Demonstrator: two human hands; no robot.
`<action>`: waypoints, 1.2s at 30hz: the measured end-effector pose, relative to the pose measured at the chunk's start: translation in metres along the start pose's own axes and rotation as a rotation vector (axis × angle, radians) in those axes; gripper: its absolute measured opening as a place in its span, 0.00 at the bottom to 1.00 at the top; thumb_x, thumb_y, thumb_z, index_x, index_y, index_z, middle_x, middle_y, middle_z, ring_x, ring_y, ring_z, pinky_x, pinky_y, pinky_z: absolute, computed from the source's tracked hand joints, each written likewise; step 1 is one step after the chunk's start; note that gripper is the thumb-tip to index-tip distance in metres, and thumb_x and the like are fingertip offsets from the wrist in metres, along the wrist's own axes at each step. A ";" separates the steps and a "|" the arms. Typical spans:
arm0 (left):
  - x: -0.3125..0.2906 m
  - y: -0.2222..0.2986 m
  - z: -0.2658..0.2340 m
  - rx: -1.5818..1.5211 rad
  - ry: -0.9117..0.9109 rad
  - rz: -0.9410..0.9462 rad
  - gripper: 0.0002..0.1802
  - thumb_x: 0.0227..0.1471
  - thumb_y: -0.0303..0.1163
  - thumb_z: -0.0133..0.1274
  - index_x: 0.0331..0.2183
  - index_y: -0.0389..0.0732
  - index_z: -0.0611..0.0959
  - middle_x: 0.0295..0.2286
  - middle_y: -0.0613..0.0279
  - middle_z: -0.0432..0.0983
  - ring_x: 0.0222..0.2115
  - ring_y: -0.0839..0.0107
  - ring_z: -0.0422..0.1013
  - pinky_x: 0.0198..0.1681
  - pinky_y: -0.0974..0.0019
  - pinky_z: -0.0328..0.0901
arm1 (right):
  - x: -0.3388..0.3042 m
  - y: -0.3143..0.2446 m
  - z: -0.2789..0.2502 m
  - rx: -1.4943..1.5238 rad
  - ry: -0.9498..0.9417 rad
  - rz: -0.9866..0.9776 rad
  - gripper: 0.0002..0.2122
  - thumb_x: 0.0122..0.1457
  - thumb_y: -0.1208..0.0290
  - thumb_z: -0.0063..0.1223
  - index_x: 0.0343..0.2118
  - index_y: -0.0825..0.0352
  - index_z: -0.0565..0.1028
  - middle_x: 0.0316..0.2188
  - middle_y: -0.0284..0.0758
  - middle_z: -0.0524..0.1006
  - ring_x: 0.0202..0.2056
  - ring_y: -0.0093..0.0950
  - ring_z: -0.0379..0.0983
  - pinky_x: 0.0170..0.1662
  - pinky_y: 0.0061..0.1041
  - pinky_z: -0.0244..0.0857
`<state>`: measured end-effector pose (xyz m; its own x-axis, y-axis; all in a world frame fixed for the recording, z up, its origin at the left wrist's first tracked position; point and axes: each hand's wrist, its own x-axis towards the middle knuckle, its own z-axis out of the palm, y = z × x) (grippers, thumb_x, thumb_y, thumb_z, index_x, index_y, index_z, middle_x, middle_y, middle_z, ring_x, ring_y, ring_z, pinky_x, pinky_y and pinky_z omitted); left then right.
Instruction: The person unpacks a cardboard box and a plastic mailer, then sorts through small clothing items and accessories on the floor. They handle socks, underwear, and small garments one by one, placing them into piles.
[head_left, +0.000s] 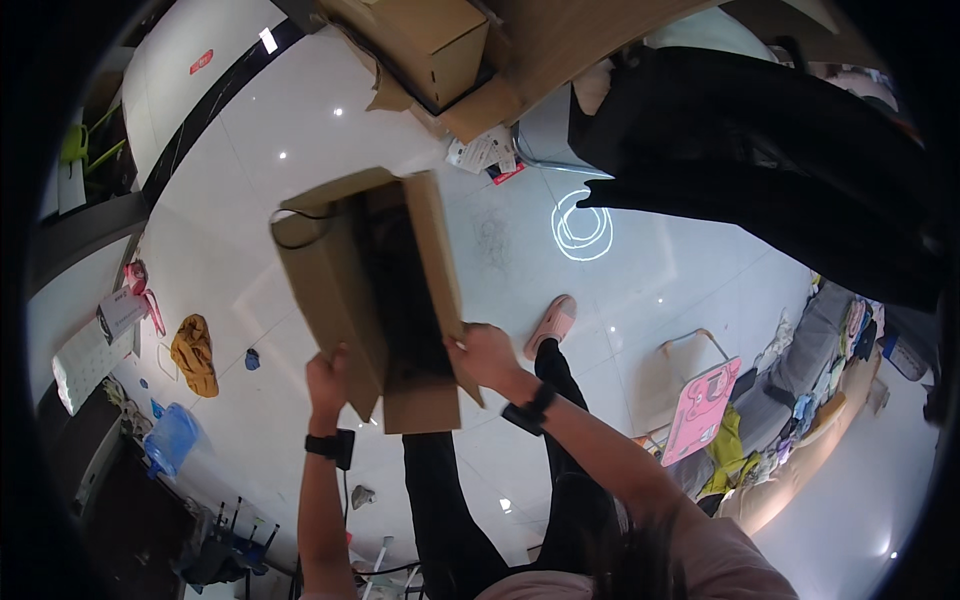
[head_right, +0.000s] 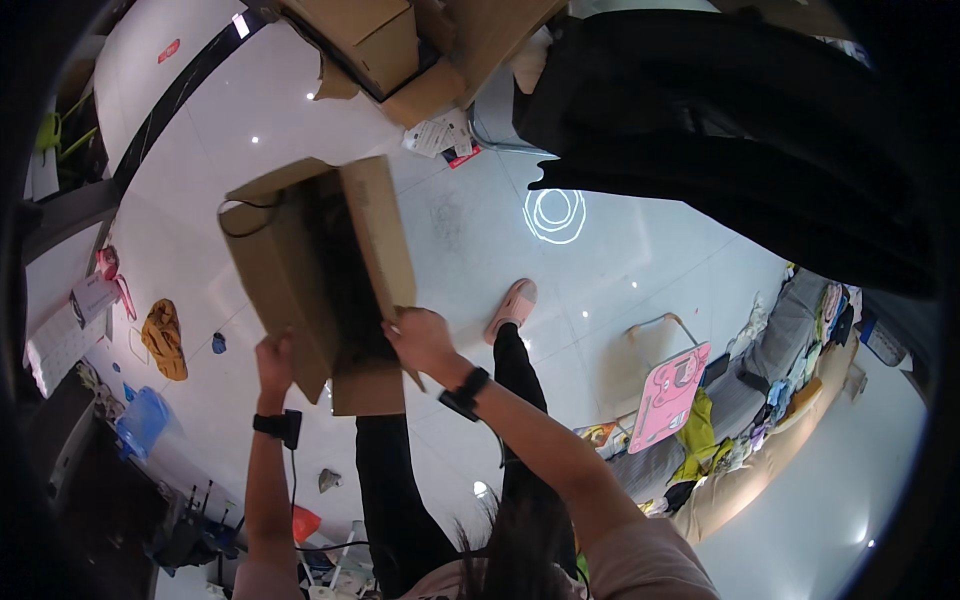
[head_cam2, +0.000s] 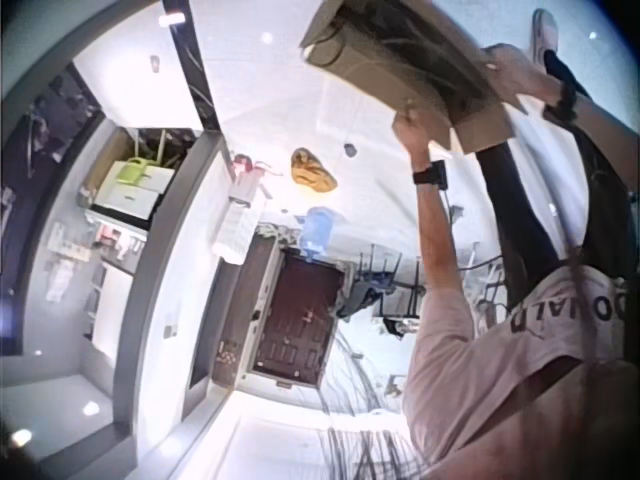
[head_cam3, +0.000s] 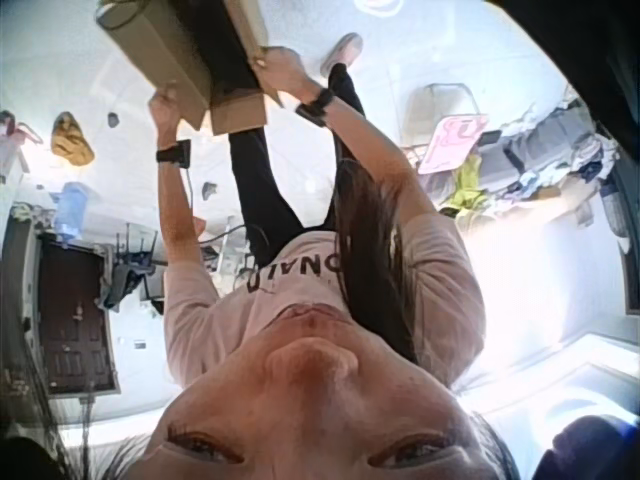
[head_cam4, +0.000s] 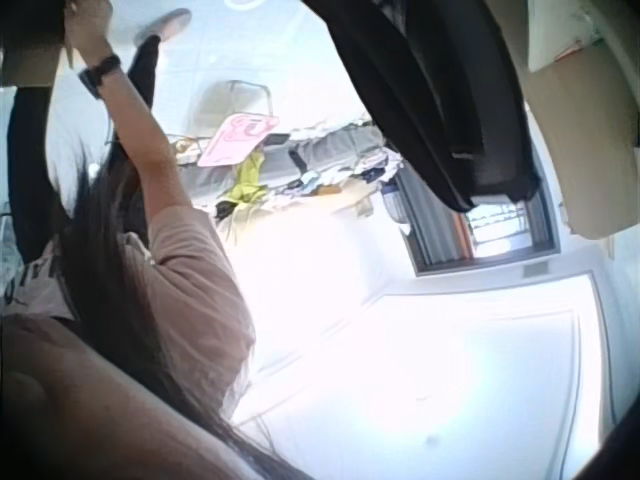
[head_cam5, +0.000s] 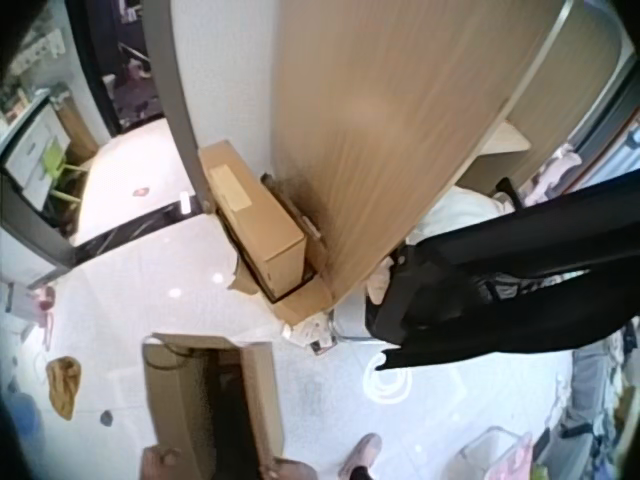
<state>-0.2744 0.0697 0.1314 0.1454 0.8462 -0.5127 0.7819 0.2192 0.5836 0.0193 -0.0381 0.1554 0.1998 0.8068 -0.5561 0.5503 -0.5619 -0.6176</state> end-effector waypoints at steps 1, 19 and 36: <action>0.009 -0.013 -0.013 -0.024 0.048 0.001 0.25 0.63 0.44 0.55 0.29 0.26 0.81 0.19 0.43 0.76 0.21 0.67 0.73 0.27 0.55 0.65 | 0.018 -0.012 0.015 0.059 -0.023 0.002 0.18 0.62 0.57 0.56 0.30 0.71 0.79 0.24 0.50 0.79 0.30 0.51 0.78 0.34 0.46 0.72; 0.042 0.072 0.108 -0.360 0.199 0.301 0.17 0.58 0.19 0.51 0.50 0.37 0.72 0.45 0.58 0.73 0.46 0.67 0.73 0.45 0.66 0.68 | 0.171 0.023 0.111 0.200 -0.066 -0.198 0.20 0.64 0.56 0.54 0.46 0.65 0.60 0.20 0.43 0.77 0.27 0.47 0.78 0.36 0.44 0.70; 0.014 0.057 0.267 -1.071 -0.277 -0.352 0.09 0.66 0.28 0.49 0.47 0.42 0.71 0.34 0.65 0.75 0.32 0.75 0.73 0.35 0.73 0.63 | 0.425 0.300 0.039 -0.592 0.314 -0.171 0.27 0.60 0.77 0.49 0.62 0.46 0.69 0.59 0.47 0.65 0.53 0.57 0.66 0.53 0.49 0.71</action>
<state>-0.0657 -0.0359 -0.0102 0.2532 0.5508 -0.7953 -0.0890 0.8319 0.5478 0.2374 0.1293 -0.2880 0.2465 0.9401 -0.2356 0.9272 -0.2995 -0.2250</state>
